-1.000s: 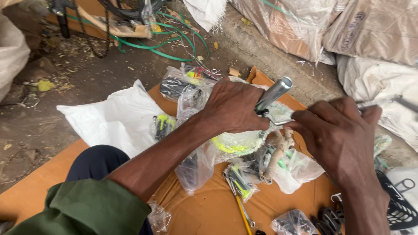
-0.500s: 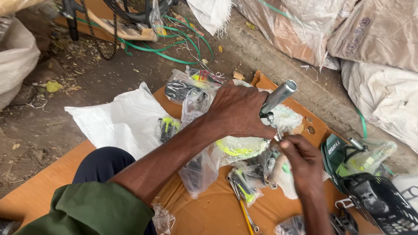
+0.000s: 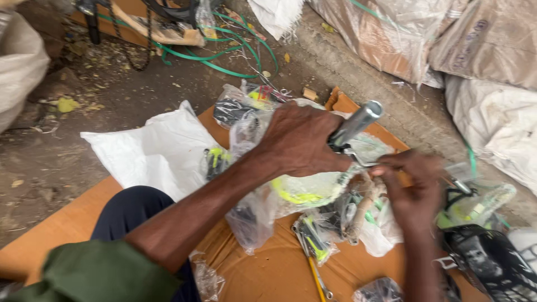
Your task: The person sits on a cardboard sheet and assembles a bicycle seat post. They attach a metal clamp to the post, then use a wrench to tighten the bolt. The person handles the seat post, clamp, and wrench throughout the task.
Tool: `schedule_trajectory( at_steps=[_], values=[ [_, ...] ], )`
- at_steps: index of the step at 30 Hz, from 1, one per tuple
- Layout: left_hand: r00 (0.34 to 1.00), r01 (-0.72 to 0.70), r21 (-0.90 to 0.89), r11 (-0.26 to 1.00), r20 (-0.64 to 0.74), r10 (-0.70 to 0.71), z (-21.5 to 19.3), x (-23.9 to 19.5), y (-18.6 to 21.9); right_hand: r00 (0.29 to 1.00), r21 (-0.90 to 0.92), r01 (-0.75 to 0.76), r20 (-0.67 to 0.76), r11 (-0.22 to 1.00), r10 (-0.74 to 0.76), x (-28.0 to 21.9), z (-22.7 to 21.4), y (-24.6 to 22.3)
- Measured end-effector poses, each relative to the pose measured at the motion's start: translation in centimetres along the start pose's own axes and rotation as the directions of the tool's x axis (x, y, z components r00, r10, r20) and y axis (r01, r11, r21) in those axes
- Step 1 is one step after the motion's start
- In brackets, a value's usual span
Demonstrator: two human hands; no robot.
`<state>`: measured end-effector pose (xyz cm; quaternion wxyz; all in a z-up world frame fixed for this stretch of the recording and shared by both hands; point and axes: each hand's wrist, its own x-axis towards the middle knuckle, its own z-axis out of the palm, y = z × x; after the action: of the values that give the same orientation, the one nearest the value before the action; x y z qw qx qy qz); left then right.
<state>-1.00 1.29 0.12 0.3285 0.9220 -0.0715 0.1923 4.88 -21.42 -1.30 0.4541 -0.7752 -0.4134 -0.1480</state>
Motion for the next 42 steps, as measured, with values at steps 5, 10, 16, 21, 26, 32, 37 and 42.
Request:
schedule_trajectory(
  at_steps=[5, 10, 16, 21, 26, 32, 37, 42],
  values=[
    [0.996, -0.048, 0.025, 0.999, -0.071, 0.05, 0.8, 0.2, 0.1, 0.918, 0.599, -0.137, -0.222, 0.789, 0.328, -6.4, 6.2, 7.2],
    [0.999, -0.048, 0.086, 0.995, -0.011, 0.049, 1.3, 0.4, -0.3, 0.948, 0.094, -0.306, -0.063, 0.948, 0.312, -6.0, -0.1, 5.8],
    [0.999, -0.002, 0.037, 0.999, 0.045, 0.0, 1.2, 0.8, 0.3, 0.929, -0.841, 0.369, 0.332, 0.396, -0.162, 1.8, -5.0, -5.0],
    [0.999, -0.01, -0.01, 1.0, 0.031, 0.01, 0.8, 0.6, 0.0, 0.932, -0.811, 0.338, 0.357, 0.478, -0.054, 3.8, -4.4, -4.7],
    [0.999, -0.044, -0.033, 0.998, -0.028, 0.043, 0.8, 0.5, -0.7, 0.974, -0.654, 0.226, 0.155, 0.722, -0.165, 1.4, -4.2, -0.1],
    [1.0, -0.027, -0.021, 0.999, 0.002, 0.027, 1.1, 0.3, -0.1, 0.901, 0.45, -0.253, -0.212, 0.856, 0.378, -5.4, 4.6, 5.9],
    [0.998, -0.041, 0.019, 0.999, -0.039, 0.042, 0.9, 0.3, 0.3, 0.886, 0.537, -0.309, -0.138, 0.785, 0.443, -7.9, 5.5, 6.1],
    [0.998, -0.065, 0.033, 0.997, -0.015, 0.066, 0.7, -0.2, 0.1, 0.997, -0.2, -0.065, 0.038, 0.978, 0.074, -3.6, -1.6, -0.1]
  ],
)
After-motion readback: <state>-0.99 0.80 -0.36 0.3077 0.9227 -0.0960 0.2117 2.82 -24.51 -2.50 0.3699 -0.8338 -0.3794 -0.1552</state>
